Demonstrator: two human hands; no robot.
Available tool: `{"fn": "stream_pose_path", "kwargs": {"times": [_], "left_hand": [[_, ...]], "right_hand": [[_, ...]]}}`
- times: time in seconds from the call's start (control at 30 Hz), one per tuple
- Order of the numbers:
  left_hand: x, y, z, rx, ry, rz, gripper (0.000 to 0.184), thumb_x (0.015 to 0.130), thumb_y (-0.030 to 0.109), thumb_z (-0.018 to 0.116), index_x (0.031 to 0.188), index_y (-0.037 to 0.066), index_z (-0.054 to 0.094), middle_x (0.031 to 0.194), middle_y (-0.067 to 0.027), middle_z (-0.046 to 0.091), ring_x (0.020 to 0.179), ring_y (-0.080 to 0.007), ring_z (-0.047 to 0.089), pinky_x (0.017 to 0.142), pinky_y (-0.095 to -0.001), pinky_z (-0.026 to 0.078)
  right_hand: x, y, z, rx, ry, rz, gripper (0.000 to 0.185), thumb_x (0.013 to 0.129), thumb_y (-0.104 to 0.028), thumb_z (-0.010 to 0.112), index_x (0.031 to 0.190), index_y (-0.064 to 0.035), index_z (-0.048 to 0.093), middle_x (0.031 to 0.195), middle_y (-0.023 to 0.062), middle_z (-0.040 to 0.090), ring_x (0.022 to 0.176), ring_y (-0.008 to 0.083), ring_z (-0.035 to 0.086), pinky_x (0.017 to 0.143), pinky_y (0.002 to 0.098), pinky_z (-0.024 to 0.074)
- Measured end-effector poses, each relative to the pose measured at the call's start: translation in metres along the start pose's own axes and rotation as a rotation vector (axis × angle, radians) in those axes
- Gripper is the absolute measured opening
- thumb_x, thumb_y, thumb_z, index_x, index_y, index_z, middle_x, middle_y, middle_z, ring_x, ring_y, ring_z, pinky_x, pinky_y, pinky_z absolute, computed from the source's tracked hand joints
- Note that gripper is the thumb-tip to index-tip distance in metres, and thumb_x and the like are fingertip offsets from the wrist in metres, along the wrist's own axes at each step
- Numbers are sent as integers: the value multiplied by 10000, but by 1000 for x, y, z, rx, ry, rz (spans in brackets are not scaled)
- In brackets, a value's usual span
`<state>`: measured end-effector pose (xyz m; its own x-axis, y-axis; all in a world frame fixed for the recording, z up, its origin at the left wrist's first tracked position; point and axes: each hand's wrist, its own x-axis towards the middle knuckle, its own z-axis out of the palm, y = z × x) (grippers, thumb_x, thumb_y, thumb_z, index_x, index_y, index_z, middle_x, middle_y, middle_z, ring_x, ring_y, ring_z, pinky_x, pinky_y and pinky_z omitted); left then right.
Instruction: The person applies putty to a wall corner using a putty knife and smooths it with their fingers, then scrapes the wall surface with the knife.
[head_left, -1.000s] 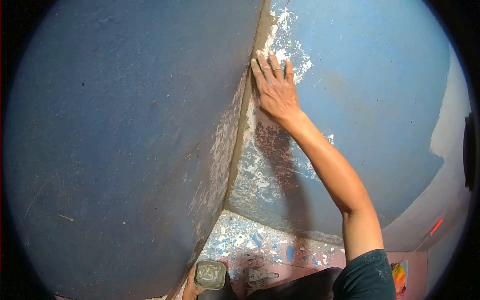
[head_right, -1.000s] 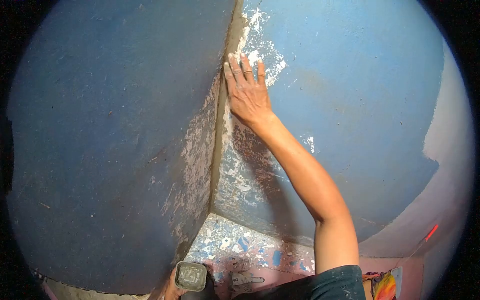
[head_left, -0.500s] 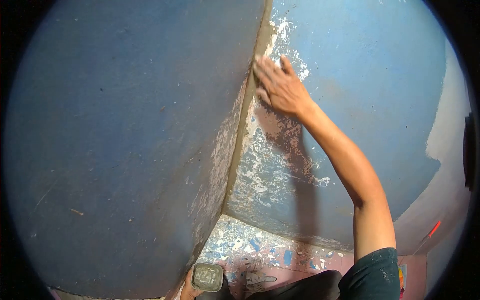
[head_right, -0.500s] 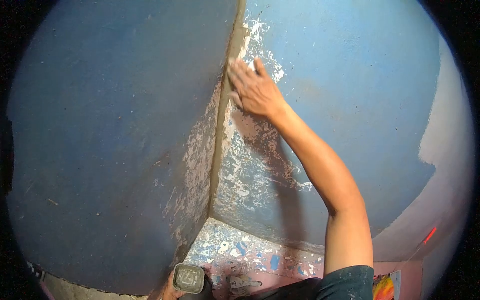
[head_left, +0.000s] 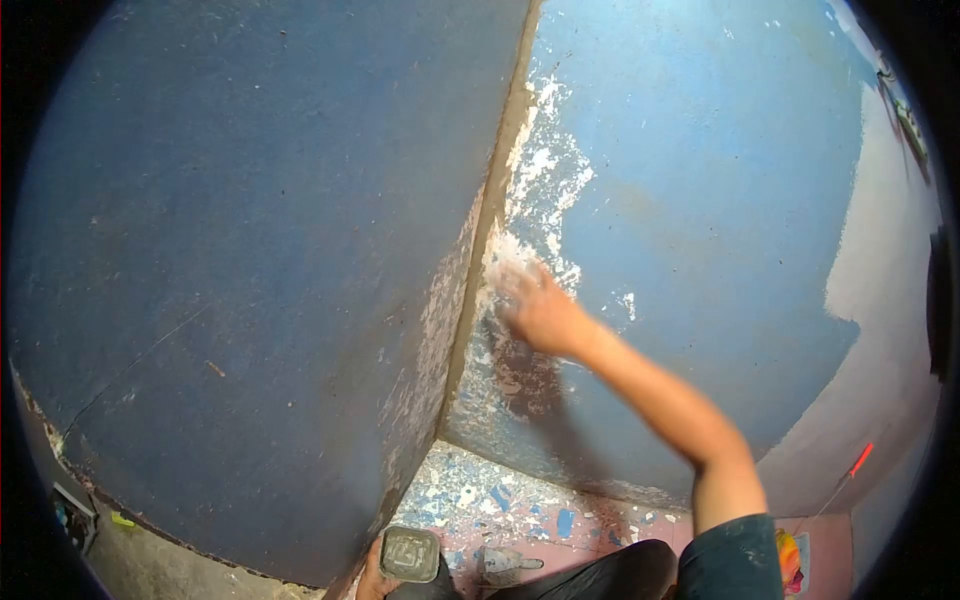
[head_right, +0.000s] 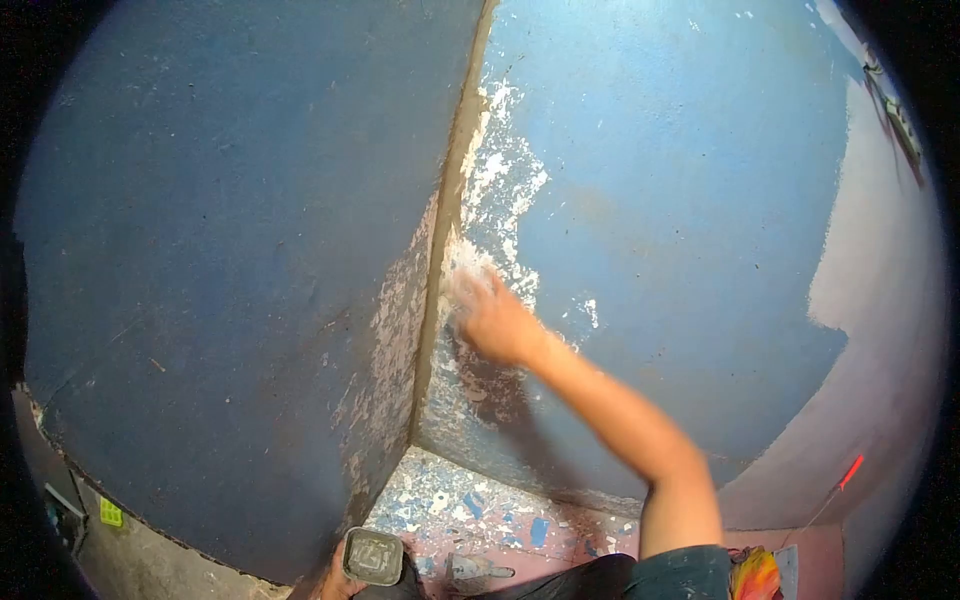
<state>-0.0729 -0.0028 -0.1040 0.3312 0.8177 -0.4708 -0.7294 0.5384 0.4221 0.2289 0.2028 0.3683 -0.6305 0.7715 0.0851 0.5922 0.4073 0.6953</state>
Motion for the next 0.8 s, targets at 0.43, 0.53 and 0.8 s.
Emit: {"fn": "stream_pose_path", "kwargs": {"times": [0.43, 0.53, 0.8], "left_hand": [[17, 22, 31, -1, -140, 80, 599, 957, 574, 448, 1282, 95, 602, 1227, -117, 662, 1095, -305, 645, 906, -509, 538], [21, 29, 40, 2, -172, 102, 599, 957, 574, 447, 1282, 96, 602, 1227, -117, 661, 1096, -305, 645, 906, -510, 538], [21, 32, 52, 2, -218, 143, 600, 957, 575, 442, 1283, 97, 602, 1230, -116, 661, 1100, -306, 644, 908, -511, 537]], "right_hand": [[-232, -287, 227, 922, -693, 675, 533, 900, -396, 595, 1324, -75, 555, 1098, 200, 697, 1074, 365, 646, 1088, 627, 273], [-255, -293, 234, 709, -613, 582, 453, 902, -421, 581, 1184, -76, 659, 1028, 175, 720, 1011, 331, 679, 1028, 622, 332], [-245, -305, 238, 771, -579, 570, 439, 865, -456, 628, 1191, -164, 657, 1082, 148, 708, 1071, 318, 647, 1007, 612, 354]]}}
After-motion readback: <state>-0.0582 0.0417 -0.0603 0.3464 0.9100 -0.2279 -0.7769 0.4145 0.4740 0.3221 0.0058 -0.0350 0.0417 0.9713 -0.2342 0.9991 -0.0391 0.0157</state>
